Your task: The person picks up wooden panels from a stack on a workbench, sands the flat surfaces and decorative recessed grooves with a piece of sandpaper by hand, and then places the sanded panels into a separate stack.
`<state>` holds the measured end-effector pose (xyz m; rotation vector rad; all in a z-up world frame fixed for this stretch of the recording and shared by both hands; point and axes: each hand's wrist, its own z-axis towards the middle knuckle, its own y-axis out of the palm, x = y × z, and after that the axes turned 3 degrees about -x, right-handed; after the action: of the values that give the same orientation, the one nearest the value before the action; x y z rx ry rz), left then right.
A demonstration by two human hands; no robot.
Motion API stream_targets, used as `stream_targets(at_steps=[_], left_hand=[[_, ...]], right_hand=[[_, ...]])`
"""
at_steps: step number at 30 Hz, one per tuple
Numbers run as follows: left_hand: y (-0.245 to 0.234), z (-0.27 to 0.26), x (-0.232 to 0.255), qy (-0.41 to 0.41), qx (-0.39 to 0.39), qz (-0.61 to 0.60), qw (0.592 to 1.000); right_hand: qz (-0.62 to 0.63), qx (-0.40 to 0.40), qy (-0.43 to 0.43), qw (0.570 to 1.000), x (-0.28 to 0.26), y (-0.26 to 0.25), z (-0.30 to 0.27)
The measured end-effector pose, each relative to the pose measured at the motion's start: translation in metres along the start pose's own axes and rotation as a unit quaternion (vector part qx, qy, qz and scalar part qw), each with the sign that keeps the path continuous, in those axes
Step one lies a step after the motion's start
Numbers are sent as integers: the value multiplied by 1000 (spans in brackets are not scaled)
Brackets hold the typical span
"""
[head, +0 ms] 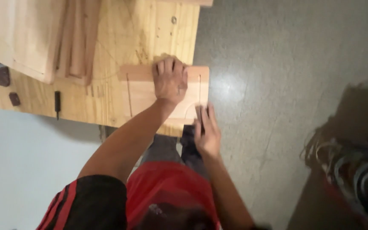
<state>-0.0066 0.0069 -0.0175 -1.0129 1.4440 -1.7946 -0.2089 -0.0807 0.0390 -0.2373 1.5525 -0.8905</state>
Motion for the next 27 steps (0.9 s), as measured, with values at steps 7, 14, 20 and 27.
stream_targets(at_steps=[7, 14, 20, 27], left_hand=[[-9, -1, 4, 15, 34, 18, 999], [-19, -2, 6, -15, -4, -6, 1000], [-63, 7, 19, 23, 22, -2, 999], [-61, 14, 19, 49, 54, -3, 997]], right_hand=[[299, 10, 70, 952, 16, 12, 131], [145, 41, 12, 989, 15, 16, 98], [159, -12, -42, 986, 23, 2, 137], [84, 10, -72, 994, 43, 16, 166]])
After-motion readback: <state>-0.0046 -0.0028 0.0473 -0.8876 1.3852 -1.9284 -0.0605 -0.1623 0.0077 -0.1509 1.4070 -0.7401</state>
